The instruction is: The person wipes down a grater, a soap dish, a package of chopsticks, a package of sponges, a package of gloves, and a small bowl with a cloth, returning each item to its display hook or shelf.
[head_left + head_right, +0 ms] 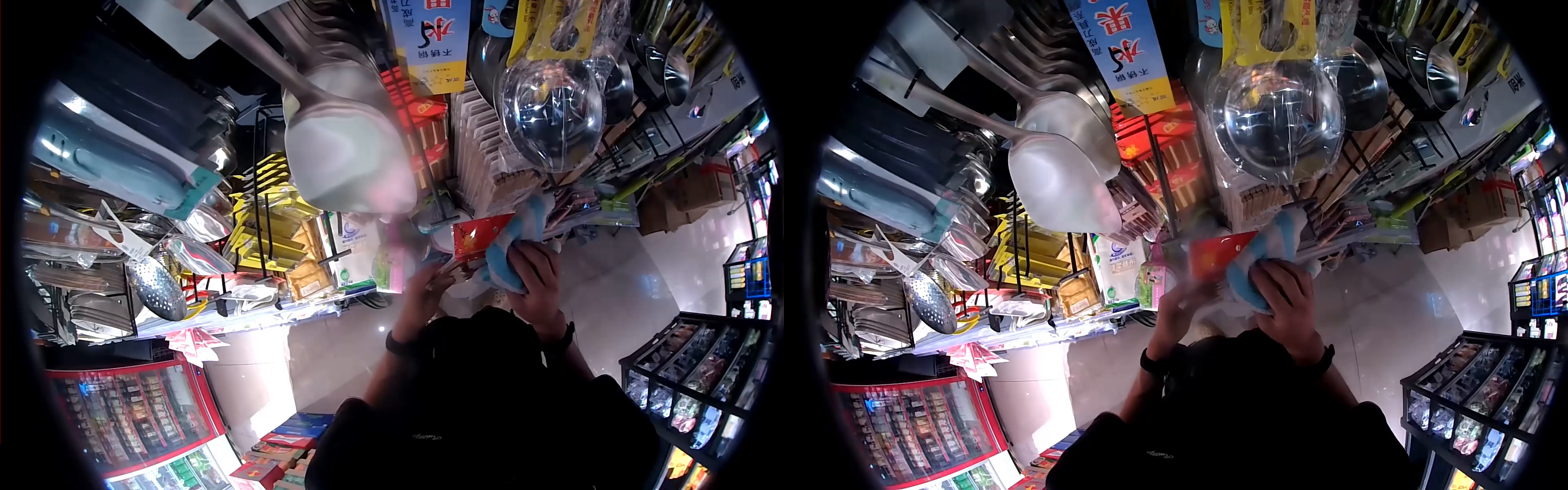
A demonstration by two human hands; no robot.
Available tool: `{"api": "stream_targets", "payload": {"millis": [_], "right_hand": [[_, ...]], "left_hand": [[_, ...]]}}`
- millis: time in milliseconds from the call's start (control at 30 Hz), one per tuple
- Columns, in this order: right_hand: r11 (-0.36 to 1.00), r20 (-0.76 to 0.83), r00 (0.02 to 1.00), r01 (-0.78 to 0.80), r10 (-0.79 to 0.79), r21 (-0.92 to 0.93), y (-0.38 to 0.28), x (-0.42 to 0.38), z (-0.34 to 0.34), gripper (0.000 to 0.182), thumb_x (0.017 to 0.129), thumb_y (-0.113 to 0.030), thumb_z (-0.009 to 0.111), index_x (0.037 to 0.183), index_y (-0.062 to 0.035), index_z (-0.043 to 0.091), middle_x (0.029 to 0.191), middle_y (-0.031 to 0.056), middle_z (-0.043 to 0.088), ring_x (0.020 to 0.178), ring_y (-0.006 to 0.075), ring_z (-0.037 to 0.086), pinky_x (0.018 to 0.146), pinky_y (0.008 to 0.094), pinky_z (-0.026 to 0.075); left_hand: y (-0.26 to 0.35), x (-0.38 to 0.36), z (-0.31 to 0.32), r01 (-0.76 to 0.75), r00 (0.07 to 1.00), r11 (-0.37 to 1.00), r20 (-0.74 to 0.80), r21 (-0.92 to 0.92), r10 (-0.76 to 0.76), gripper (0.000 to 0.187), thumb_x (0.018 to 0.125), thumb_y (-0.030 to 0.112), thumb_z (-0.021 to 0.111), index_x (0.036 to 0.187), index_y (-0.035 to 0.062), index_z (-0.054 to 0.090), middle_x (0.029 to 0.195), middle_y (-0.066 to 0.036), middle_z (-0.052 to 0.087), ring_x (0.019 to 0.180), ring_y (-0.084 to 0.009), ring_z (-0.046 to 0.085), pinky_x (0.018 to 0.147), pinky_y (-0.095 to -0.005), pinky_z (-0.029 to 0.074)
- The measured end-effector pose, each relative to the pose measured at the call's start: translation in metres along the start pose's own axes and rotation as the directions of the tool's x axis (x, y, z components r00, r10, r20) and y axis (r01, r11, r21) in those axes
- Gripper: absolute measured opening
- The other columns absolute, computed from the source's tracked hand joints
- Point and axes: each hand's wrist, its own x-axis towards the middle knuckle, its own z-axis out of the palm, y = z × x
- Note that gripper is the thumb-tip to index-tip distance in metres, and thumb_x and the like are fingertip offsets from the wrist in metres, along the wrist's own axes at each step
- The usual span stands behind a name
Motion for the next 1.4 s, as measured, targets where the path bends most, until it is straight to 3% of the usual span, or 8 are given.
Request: {"api": "stream_targets", "payload": {"millis": [300, 400, 500, 600, 800, 967, 1200, 1400], "right_hand": [[0.997, -0.014, 0.999, 0.052, -0.051, 0.063, -0.033, 0.004, 0.012, 0.047, 0.068, -0.010, 0.066, 0.115, -0.0082, 0.068, 0.120, 0.0084, 0.061, 0.107, 0.0306, 0.056, 0.092, 0.0426, 0.045], [0.994, 0.005, 0.996, 0.083, -0.084, 0.070, -0.028, 0.004, 0.014, 0.046, 0.068, -0.012, 0.065, 0.114, -0.0091, 0.068, 0.120, 0.0083, 0.061, 0.107, 0.0307, 0.055, 0.092, 0.0429, 0.045], [0.994, 0.020, 0.996, 0.081, -0.083, 0.073, -0.014, 0.002, 0.011, 0.047, 0.068, -0.011, 0.065, 0.114, -0.0090, 0.068, 0.120, 0.0084, 0.061, 0.107, 0.0310, 0.056, 0.093, 0.0431, 0.045], [0.998, -0.004, 0.998, 0.060, -0.060, 0.036, -0.003, 0.001, 0.007, 0.046, 0.068, -0.008, 0.066, 0.115, -0.0082, 0.068, 0.120, 0.0089, 0.061, 0.108, 0.0315, 0.056, 0.093, 0.0433, 0.046], [1.000, -0.004, 1.000, 0.017, -0.017, -0.002, 0.004, 0.002, 0.000, 0.045, 0.071, -0.006, 0.067, 0.116, -0.0060, 0.067, 0.121, 0.0100, 0.060, 0.109, 0.0331, 0.057, 0.093, 0.0437, 0.046], [1.000, -0.017, 1.000, -0.005, 0.005, 0.021, -0.009, 0.005, 0.005, 0.046, 0.071, -0.010, 0.067, 0.117, -0.0066, 0.067, 0.120, 0.0099, 0.061, 0.109, 0.0325, 0.056, 0.093, 0.0432, 0.046], [0.985, 0.002, 0.988, 0.154, -0.155, 0.077, -0.030, 0.005, 0.013, 0.052, 0.064, -0.015, 0.064, 0.115, -0.0090, 0.068, 0.119, 0.0077, 0.061, 0.106, 0.0301, 0.056, 0.090, 0.0413, 0.047], [0.994, -0.015, 0.994, 0.112, -0.112, 0.020, -0.004, -0.002, 0.012, 0.047, 0.067, -0.010, 0.064, 0.114, -0.0095, 0.068, 0.117, 0.0073, 0.061, 0.107, 0.0307, 0.056, 0.089, 0.0423, 0.047]], "left_hand": [[0.045, 0.010, 0.009, -0.061, 0.996, 0.998, 0.062, 0.005, 0.061, 0.031, 0.087, -0.005, 0.061, 0.118, -0.0027, 0.060, 0.105, -0.015, 0.069, 0.098, -0.0218, 0.067, 0.083, -0.0333, 0.053], [0.046, 0.009, 0.010, -0.086, 0.996, 0.996, 0.027, -0.035, 0.087, 0.031, 0.088, -0.004, 0.060, 0.120, -0.0034, 0.059, 0.104, -0.016, 0.070, 0.099, -0.0223, 0.067, 0.084, -0.0337, 0.053], [0.054, 0.010, 0.000, 0.061, 0.992, 0.997, 0.104, 0.057, -0.066, 0.028, 0.090, -0.001, 0.062, 0.118, -0.0041, 0.060, 0.102, -0.016, 0.070, 0.097, -0.0223, 0.068, 0.083, -0.0336, 0.053], [0.026, 0.006, 0.005, 0.043, 0.999, 0.983, 0.015, -0.181, -0.041, 0.025, 0.091, 0.005, 0.065, 0.115, -0.0035, 0.061, 0.099, -0.016, 0.071, 0.092, -0.0221, 0.068, 0.081, -0.0333, 0.053], [0.019, 0.007, -0.003, -0.037, 0.999, 0.999, 0.030, -0.021, 0.038, 0.025, 0.090, 0.007, 0.068, 0.112, -0.0026, 0.062, 0.095, -0.016, 0.070, 0.088, -0.0221, 0.067, 0.077, -0.0333, 0.052], [0.027, 0.005, 0.002, 0.053, 0.999, 0.993, 0.007, -0.101, -0.053, 0.024, 0.091, 0.005, 0.066, 0.112, -0.0025, 0.061, 0.098, -0.015, 0.068, 0.089, -0.0234, 0.067, 0.079, -0.0337, 0.052], [0.046, 0.008, -0.005, -0.049, 0.998, 0.997, 0.038, 0.058, 0.047, 0.024, 0.092, 0.005, 0.064, 0.115, -0.0018, 0.061, 0.101, -0.014, 0.068, 0.093, -0.0200, 0.066, 0.080, -0.0333, 0.053], [0.022, 0.000, -0.013, 0.084, 0.996, 0.992, -0.006, -0.098, -0.085, 0.027, 0.092, 0.005, 0.066, 0.115, -0.0067, 0.060, 0.097, -0.015, 0.070, 0.090, -0.0188, 0.067, 0.080, -0.0324, 0.053]]}}
